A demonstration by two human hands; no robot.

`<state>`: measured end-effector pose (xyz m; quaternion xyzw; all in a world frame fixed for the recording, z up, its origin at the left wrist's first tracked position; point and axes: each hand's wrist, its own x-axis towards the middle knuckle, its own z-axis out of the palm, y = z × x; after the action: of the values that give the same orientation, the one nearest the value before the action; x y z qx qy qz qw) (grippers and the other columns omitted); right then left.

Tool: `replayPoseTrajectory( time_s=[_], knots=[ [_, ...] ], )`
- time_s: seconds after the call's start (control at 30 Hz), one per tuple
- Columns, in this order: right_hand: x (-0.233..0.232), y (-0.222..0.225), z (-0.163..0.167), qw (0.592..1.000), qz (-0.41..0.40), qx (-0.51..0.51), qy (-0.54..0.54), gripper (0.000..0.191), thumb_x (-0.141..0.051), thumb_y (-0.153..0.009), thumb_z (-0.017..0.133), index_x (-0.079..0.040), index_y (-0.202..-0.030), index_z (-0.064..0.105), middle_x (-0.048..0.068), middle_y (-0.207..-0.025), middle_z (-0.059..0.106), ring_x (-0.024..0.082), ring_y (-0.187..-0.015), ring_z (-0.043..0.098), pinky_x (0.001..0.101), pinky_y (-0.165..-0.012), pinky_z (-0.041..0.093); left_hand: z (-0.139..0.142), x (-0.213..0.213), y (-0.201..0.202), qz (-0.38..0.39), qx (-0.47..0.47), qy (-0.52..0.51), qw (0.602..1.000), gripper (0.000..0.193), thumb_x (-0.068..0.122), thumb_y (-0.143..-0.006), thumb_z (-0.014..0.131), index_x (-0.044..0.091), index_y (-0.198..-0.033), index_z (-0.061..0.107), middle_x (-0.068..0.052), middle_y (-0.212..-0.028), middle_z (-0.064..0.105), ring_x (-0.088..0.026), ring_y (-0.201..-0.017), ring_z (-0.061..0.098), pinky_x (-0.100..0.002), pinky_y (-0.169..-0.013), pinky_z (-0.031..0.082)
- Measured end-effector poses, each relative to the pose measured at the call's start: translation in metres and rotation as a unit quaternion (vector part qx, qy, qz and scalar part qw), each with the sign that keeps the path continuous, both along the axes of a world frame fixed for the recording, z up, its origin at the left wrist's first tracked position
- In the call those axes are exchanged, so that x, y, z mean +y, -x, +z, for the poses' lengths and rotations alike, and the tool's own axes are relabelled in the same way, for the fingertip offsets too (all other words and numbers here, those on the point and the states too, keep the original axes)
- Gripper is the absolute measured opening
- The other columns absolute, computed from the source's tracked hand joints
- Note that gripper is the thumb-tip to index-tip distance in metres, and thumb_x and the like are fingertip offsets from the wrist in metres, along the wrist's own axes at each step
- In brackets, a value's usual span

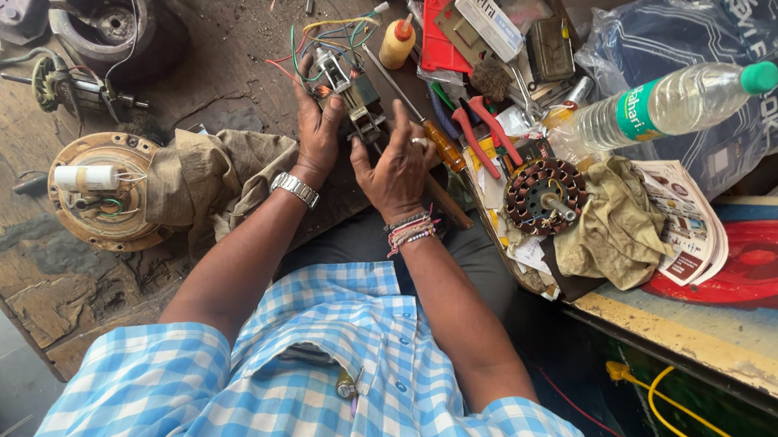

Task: The person works on a small electrical motor, using a screwdriver to adjust internal components and a hammer to tap parts into place. They also apply a liquid from a bottle to the motor and use pliers to manipulate wires.

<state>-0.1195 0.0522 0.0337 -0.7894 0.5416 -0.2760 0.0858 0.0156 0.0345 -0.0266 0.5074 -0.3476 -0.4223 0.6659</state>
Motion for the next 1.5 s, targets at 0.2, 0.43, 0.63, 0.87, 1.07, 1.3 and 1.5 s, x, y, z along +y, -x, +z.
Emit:
replayPoseTrajectory(
  time_s=[0.2,0.43,0.63,0.87,1.07,1.3,1.5],
  knots=[
    [0.002,-0.004,0.001,0.994,0.001,0.005,0.109,0.092,-0.049,-0.079,0.079,-0.008,-0.149,0.037,0.010,-0.130,0.063,0.028,-0.124,0.057,0.0523,-0.110,0.038,-0.002,0.000,-0.001,0.022,-0.074,0.077,0.994,0.085,0.055,-0.106,0.059,0.009,-0.166,0.021,-0.019,-0.156,0.048,-0.028,-0.146,0.047,-0.041,-0.126,0.034],
    [0.002,-0.004,0.004,0.999,-0.004,0.008,0.039,0.096,-0.047,-0.085,0.082,-0.002,-0.155,0.034,0.013,-0.130,0.060,0.028,-0.125,0.056,0.0517,-0.104,0.038,-0.003,0.000,-0.001,0.012,-0.032,0.045,0.998,0.088,0.056,-0.101,0.060,0.010,-0.165,0.019,-0.019,-0.149,0.051,-0.027,-0.131,0.052,-0.041,-0.116,0.042],
    [0.001,-0.006,0.004,0.997,-0.002,0.015,0.070,0.090,-0.052,-0.082,0.076,-0.005,-0.149,0.038,0.012,-0.128,0.063,0.028,-0.123,0.056,0.0515,-0.103,0.037,-0.003,0.000,0.000,0.005,-0.028,0.057,0.998,0.089,0.057,-0.102,0.061,0.010,-0.164,0.018,-0.020,-0.151,0.051,-0.029,-0.138,0.052,-0.043,-0.121,0.040],
    [0.001,-0.002,0.003,1.000,0.004,0.004,0.016,0.101,-0.046,-0.078,0.086,-0.001,-0.152,0.033,0.014,-0.128,0.060,0.032,-0.122,0.056,0.0543,-0.103,0.034,-0.003,0.002,0.000,0.013,-0.053,0.067,0.996,0.088,0.057,-0.103,0.062,0.011,-0.165,0.020,-0.020,-0.157,0.048,-0.031,-0.147,0.048,-0.044,-0.125,0.036],
    [-0.001,-0.008,0.009,0.997,0.012,-0.077,0.021,0.093,-0.036,-0.071,0.092,-0.006,-0.142,0.039,0.015,-0.128,0.060,0.032,-0.122,0.056,0.0495,-0.105,0.042,-0.003,0.000,-0.001,0.001,-0.027,0.070,0.997,0.091,0.057,-0.101,0.065,0.011,-0.165,0.019,-0.020,-0.157,0.047,-0.030,-0.145,0.049,-0.044,-0.124,0.038],
    [0.001,-0.007,0.005,0.997,0.007,-0.079,0.023,0.092,-0.034,-0.069,0.089,-0.005,-0.140,0.038,0.015,-0.127,0.061,0.034,-0.121,0.058,0.0504,-0.107,0.044,-0.004,-0.001,0.001,0.029,-0.097,0.068,0.993,0.091,0.055,-0.102,0.066,0.009,-0.165,0.020,-0.020,-0.164,0.036,-0.033,-0.152,0.040,-0.044,-0.127,0.032],
    [-0.007,0.000,0.011,0.999,0.024,-0.007,-0.039,0.101,-0.041,-0.080,0.084,-0.007,-0.158,0.029,0.020,-0.135,0.062,0.035,-0.127,0.058,0.0568,-0.111,0.039,-0.002,0.000,0.001,0.011,-0.080,0.064,0.995,0.096,0.060,-0.098,0.066,0.008,-0.164,0.019,-0.018,-0.163,0.040,-0.031,-0.150,0.044,-0.042,-0.127,0.033]
  ],
)
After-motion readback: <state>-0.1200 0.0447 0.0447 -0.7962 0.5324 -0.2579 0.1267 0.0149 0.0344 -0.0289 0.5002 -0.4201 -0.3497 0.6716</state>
